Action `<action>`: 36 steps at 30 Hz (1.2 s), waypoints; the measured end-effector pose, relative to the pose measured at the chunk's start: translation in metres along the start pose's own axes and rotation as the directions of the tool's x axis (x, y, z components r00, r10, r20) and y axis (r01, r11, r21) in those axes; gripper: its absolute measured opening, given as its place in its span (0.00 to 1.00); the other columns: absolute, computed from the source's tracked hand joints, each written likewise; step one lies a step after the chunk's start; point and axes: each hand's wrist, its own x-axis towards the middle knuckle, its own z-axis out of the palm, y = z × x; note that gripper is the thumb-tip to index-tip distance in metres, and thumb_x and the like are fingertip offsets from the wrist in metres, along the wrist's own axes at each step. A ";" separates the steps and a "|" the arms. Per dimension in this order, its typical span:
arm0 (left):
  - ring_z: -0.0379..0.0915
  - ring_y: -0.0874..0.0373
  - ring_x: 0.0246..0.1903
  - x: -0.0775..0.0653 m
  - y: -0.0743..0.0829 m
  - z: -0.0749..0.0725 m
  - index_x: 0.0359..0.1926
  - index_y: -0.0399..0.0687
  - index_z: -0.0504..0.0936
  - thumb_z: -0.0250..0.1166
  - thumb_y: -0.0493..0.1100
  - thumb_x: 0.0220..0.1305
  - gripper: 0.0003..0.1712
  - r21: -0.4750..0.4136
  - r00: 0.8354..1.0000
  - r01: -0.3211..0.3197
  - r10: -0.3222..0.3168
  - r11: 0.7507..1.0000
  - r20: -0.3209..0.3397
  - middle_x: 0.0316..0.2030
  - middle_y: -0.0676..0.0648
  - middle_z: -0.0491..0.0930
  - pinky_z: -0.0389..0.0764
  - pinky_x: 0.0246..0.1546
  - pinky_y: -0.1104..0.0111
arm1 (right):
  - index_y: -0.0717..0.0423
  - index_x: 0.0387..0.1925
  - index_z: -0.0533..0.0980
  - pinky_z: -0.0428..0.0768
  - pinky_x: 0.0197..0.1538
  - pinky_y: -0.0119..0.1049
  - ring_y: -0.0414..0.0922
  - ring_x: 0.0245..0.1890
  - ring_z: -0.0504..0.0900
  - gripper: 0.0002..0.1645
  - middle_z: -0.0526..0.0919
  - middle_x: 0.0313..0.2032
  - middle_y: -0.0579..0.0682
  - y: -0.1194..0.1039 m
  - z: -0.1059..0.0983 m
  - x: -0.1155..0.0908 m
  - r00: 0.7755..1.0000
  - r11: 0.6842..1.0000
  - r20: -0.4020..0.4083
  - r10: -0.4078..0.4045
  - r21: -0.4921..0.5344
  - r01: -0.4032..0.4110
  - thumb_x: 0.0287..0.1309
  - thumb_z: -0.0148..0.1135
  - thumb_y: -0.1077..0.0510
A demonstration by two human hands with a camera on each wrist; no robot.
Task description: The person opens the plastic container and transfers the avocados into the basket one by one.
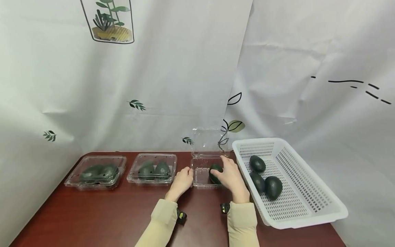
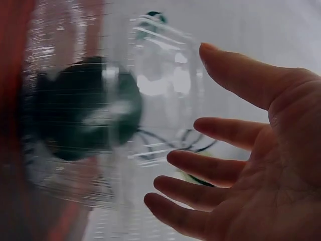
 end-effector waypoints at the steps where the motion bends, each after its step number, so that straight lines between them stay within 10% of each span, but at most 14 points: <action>1: 0.66 0.51 0.19 0.000 0.000 0.000 0.30 0.44 0.73 0.45 0.43 0.77 0.17 0.002 1.000 -0.001 0.001 1.000 -0.001 0.20 0.47 0.69 0.68 0.25 0.59 | 0.68 0.67 0.62 0.64 0.61 0.60 0.68 0.62 0.65 0.43 0.67 0.62 0.72 0.002 0.003 0.002 1.000 1.000 0.002 0.002 -0.009 -0.002 0.59 0.69 0.51; 19: 0.78 0.40 0.32 0.000 0.003 0.001 0.35 0.42 0.77 0.48 0.43 0.75 0.15 0.033 0.999 0.023 -0.022 0.999 -0.034 0.27 0.43 0.76 0.75 0.32 0.50 | 0.53 0.65 0.70 0.59 0.53 0.63 0.58 0.54 0.72 0.46 0.80 0.54 0.53 0.018 0.041 0.020 0.996 0.973 0.090 -0.014 -0.226 0.035 0.46 0.75 0.40; 36: 0.77 0.42 0.29 0.001 0.005 0.000 0.35 0.42 0.77 0.49 0.44 0.76 0.15 0.030 0.999 0.026 -0.025 0.999 -0.033 0.24 0.45 0.74 0.73 0.30 0.52 | 0.53 0.62 0.72 0.57 0.60 0.66 0.57 0.55 0.74 0.43 0.78 0.54 0.57 0.014 0.036 0.025 0.958 0.962 -0.143 -0.250 -0.152 0.228 0.45 0.78 0.48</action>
